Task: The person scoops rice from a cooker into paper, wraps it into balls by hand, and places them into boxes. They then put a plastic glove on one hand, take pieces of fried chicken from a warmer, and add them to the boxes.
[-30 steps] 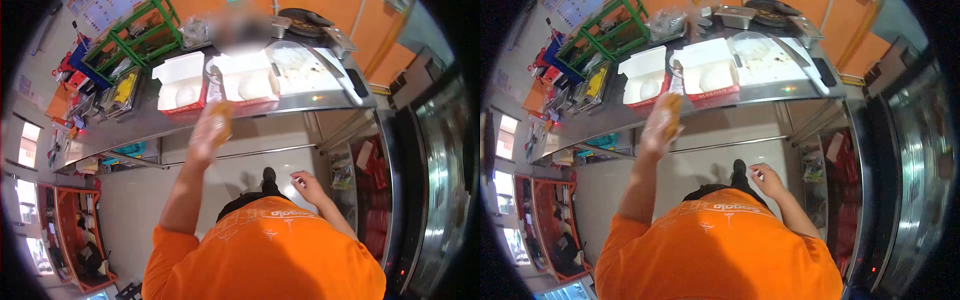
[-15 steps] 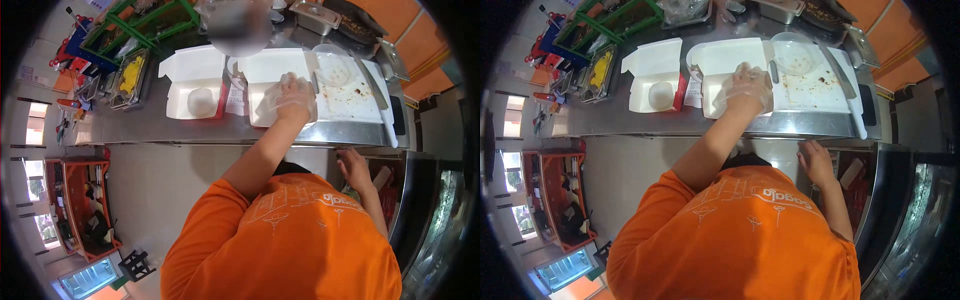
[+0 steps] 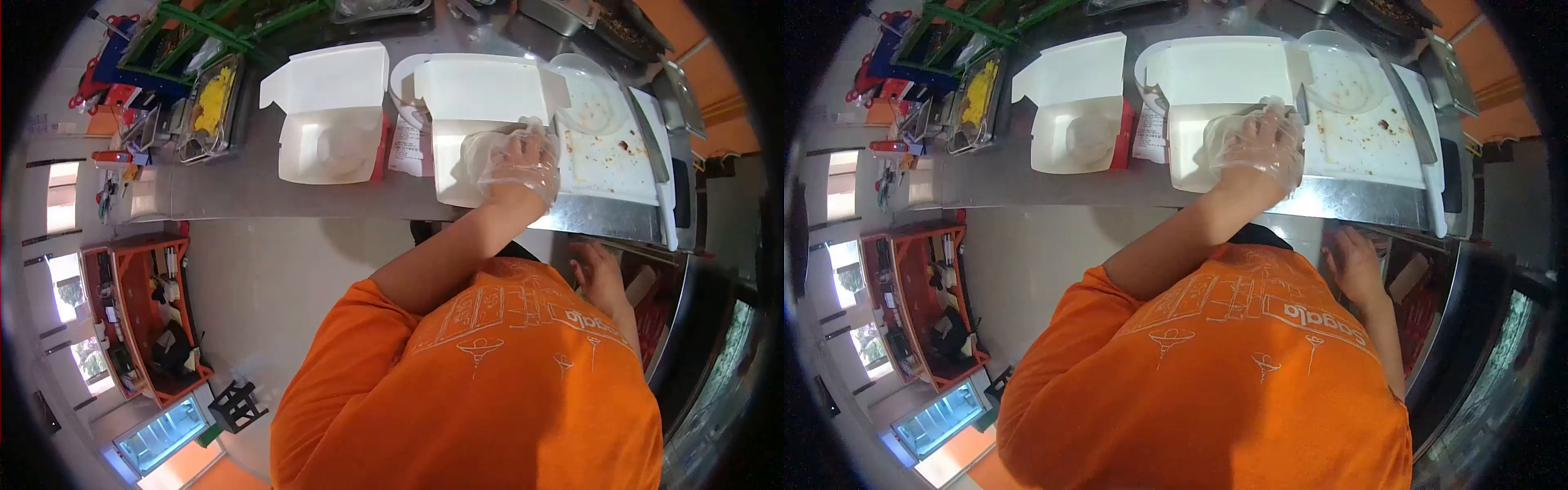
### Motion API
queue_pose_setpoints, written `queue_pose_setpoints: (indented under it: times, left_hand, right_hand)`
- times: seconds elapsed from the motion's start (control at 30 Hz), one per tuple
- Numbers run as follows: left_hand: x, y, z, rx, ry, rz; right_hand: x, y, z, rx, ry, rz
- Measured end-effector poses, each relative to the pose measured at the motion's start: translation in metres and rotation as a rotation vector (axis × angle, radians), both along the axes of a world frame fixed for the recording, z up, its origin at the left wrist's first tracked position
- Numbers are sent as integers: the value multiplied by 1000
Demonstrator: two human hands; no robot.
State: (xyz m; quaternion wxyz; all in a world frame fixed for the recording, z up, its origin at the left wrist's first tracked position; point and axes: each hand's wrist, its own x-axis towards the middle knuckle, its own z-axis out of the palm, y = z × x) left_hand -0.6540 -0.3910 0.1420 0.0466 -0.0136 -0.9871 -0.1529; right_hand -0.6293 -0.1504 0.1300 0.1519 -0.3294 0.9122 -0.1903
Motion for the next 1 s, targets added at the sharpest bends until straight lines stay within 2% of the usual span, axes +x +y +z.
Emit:
queue_pose_setpoints:
  times: [0.1, 0.2, 0.3, 0.4, 0.5, 0.6, 0.67, 0.73, 0.77, 0.83, 0.9, 1.0]
  left_hand:
    - [15, -7, 7, 117, 138, -14]
    - [26, -18, 4, 197, -48, -31]
    - [28, -22, -3, 318, -17, -57]
    - [24, -19, -3, 469, 11, -1]
    - [26, -15, -4, 398, -6, 26]
    - [26, -13, -27, 348, 114, -15]
    - [31, -16, -36, 227, 131, -76]
    - [38, -21, -19, 158, 208, -118]
    - [47, -22, 0, 150, 275, -130]
    - [52, -25, 9, 44, 297, -208]
    - [52, -27, -3, -155, 211, -339]
    - [56, -23, -5, 228, 308, -84]
  right_hand:
    - [-18, -12, 8, -70, -9, -25]
    - [-31, -29, 14, -140, -1, -130]
    - [-35, -48, 5, -317, -190, -193]
    - [-31, -70, -25, -623, -537, -305]
    - [-26, -83, -31, -587, -480, -289]
    - [-25, -81, -33, -496, -449, -259]
    - [-23, -80, -28, -450, -445, -258]
    - [-22, -83, -18, -434, -470, -281]
    - [-22, -83, -21, -490, -478, -291]
    - [-20, -81, -31, -601, -499, -310]
    - [-18, -80, -36, -604, -481, -314]
    - [-13, -81, -27, -572, -445, -337]
